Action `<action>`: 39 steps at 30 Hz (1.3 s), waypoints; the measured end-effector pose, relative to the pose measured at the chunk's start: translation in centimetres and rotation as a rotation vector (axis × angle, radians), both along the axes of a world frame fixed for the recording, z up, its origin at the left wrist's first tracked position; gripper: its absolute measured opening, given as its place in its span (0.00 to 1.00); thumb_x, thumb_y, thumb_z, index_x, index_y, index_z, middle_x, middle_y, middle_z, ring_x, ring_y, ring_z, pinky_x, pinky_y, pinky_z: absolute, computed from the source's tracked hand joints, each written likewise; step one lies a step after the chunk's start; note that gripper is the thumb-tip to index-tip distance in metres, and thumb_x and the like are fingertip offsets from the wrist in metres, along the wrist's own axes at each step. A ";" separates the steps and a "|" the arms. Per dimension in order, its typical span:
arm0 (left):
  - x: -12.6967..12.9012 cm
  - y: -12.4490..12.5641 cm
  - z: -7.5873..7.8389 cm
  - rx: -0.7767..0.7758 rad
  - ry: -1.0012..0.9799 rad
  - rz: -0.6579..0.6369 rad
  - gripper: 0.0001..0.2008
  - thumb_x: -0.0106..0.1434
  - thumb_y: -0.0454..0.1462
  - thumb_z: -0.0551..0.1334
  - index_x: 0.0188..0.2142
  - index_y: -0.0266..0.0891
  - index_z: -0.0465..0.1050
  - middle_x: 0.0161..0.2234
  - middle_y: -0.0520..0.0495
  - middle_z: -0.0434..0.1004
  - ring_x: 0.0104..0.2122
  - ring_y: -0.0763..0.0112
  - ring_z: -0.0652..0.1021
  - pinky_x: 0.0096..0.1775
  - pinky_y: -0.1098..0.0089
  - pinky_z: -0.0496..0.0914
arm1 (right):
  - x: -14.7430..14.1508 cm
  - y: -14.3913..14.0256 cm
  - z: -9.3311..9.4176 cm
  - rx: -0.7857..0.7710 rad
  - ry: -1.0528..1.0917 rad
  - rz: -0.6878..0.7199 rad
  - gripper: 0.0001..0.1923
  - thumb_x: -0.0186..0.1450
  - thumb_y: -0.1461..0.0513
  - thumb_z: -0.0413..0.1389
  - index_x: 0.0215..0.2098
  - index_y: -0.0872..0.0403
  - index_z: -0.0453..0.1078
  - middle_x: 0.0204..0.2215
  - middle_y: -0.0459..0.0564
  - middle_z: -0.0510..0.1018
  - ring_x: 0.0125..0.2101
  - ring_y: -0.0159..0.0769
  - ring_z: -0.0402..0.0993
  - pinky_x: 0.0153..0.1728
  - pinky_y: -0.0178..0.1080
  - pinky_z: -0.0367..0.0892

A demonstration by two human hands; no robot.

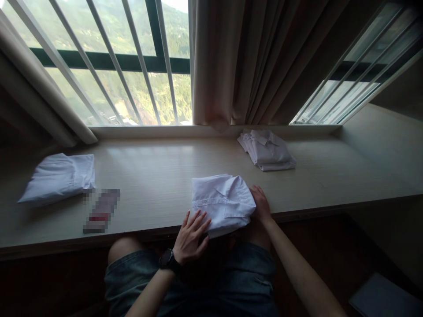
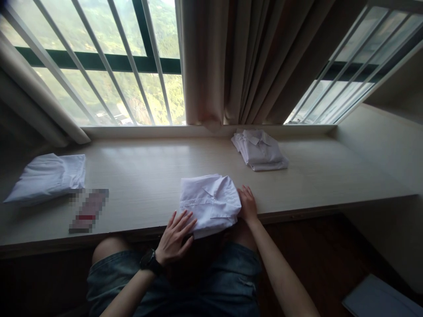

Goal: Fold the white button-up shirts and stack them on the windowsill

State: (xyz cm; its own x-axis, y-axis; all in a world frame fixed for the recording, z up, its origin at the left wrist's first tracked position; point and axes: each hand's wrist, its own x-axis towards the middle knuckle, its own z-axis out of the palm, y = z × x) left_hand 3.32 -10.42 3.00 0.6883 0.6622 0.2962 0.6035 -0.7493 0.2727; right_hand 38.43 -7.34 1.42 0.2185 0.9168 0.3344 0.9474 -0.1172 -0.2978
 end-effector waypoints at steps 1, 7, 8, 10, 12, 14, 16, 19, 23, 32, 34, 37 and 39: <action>0.2 0.7 0.1 0.011 -0.029 0.013 0.28 0.68 0.38 0.55 0.67 0.44 0.60 0.69 0.43 0.57 0.70 0.56 0.54 0.68 0.47 0.47 | 0.2 -1.2 -0.3 0.030 0.107 -0.093 0.18 0.70 0.56 0.48 0.48 0.57 0.75 0.50 0.61 0.77 0.52 0.49 0.72 0.56 0.52 0.66; 4.9 10.3 2.0 -0.012 -0.099 0.228 0.23 0.69 0.38 0.53 0.62 0.39 0.65 0.64 0.39 0.65 0.67 0.56 0.60 0.66 0.52 0.54 | -4.8 -9.7 -2.0 0.011 0.941 -0.388 0.26 0.61 0.41 0.56 0.41 0.53 0.74 0.42 0.57 0.80 0.42 0.49 0.77 0.38 0.44 0.73; 5.9 12.3 2.3 -0.051 -0.058 0.239 0.23 0.69 0.41 0.55 0.62 0.38 0.65 0.64 0.37 0.65 0.66 0.53 0.61 0.66 0.50 0.53 | -6.4 -10.4 -2.1 0.008 1.056 -0.388 0.28 0.58 0.40 0.59 0.44 0.53 0.72 0.43 0.56 0.80 0.41 0.48 0.77 0.34 0.42 0.74; 7.9 15.8 2.9 -0.194 0.045 0.245 0.25 0.65 0.45 0.60 0.60 0.40 0.67 0.61 0.35 0.68 0.62 0.49 0.66 0.62 0.50 0.58 | -9.2 -11.0 -2.1 0.001 1.256 -0.430 0.33 0.53 0.40 0.64 0.48 0.51 0.69 0.44 0.54 0.79 0.39 0.46 0.78 0.27 0.38 0.73; 9.3 18.2 3.1 -0.321 0.129 0.233 0.23 0.62 0.47 0.63 0.54 0.41 0.72 0.54 0.36 0.74 0.54 0.49 0.74 0.55 0.53 0.65 | -11.2 -10.6 -2.1 -0.022 1.391 -0.463 0.35 0.51 0.41 0.66 0.49 0.50 0.67 0.44 0.52 0.79 0.38 0.44 0.78 0.25 0.38 0.74; 9.9 19.5 3.0 -0.378 0.163 0.225 0.17 0.61 0.47 0.64 0.47 0.42 0.75 0.48 0.38 0.78 0.47 0.52 0.77 0.49 0.58 0.67 | -11.7 -9.7 -2.1 -0.033 1.416 -0.432 0.33 0.51 0.43 0.66 0.47 0.51 0.67 0.42 0.52 0.79 0.39 0.46 0.78 0.27 0.39 0.75; 9.7 20.0 2.7 -0.395 0.160 0.235 0.13 0.63 0.45 0.62 0.44 0.42 0.75 0.45 0.39 0.79 0.43 0.55 0.78 0.44 0.62 0.67 | -11.0 -8.4 -2.0 -0.010 1.332 -0.355 0.28 0.52 0.44 0.66 0.43 0.52 0.70 0.39 0.53 0.81 0.40 0.48 0.78 0.31 0.41 0.75; 8.1 19.5 2.3 -0.425 0.140 0.304 0.12 0.67 0.44 0.58 0.44 0.41 0.72 0.41 0.40 0.79 0.40 0.58 0.78 0.39 0.65 0.66 | -8.3 -5.5 -1.2 0.064 1.131 -0.243 0.21 0.55 0.46 0.63 0.38 0.52 0.74 0.36 0.54 0.82 0.40 0.48 0.77 0.38 0.42 0.73; 3.8 17.1 2.0 -0.452 0.105 0.495 0.14 0.69 0.45 0.52 0.42 0.39 0.69 0.38 0.39 0.79 0.36 0.58 0.77 0.35 0.67 0.63 | -4.7 0.6 0.4 0.075 0.929 -0.138 0.17 0.61 0.49 0.58 0.38 0.53 0.73 0.35 0.53 0.81 0.37 0.44 0.76 0.39 0.41 0.70; -2.0 14.7 1.7 -0.472 -0.153 0.670 0.18 0.66 0.51 0.55 0.39 0.39 0.70 0.39 0.40 0.78 0.40 0.59 0.77 0.37 0.67 0.64 | -6.8 5.2 1.8 -0.077 0.302 -0.120 0.14 0.68 0.53 0.51 0.37 0.53 0.73 0.38 0.55 0.79 0.37 0.41 0.74 0.39 0.39 0.64; -0.9 16.3 1.8 -0.482 -0.188 0.664 0.18 0.67 0.49 0.55 0.43 0.38 0.71 0.42 0.39 0.79 0.42 0.59 0.77 0.39 0.67 0.64 | -8.0 4.7 1.6 -0.195 0.266 -0.100 0.15 0.66 0.50 0.55 0.36 0.52 0.73 0.38 0.55 0.78 0.37 0.42 0.74 0.36 0.39 0.63; 0.7 18.4 1.5 -0.546 -0.145 0.672 0.16 0.63 0.48 0.60 0.38 0.38 0.72 0.39 0.39 0.79 0.39 0.57 0.77 0.36 0.67 0.63 | -8.9 4.8 1.1 -0.271 0.244 -0.106 0.14 0.63 0.50 0.59 0.35 0.52 0.74 0.39 0.56 0.78 0.37 0.43 0.74 0.35 0.38 0.62; 1.3 19.0 1.2 -0.564 -0.137 0.670 0.13 0.61 0.47 0.62 0.32 0.39 0.71 0.34 0.41 0.78 0.36 0.58 0.77 0.33 0.67 0.61 | -8.9 5.0 0.7 -0.272 0.284 -0.105 0.11 0.62 0.53 0.60 0.31 0.53 0.73 0.36 0.55 0.78 0.35 0.41 0.73 0.34 0.38 0.62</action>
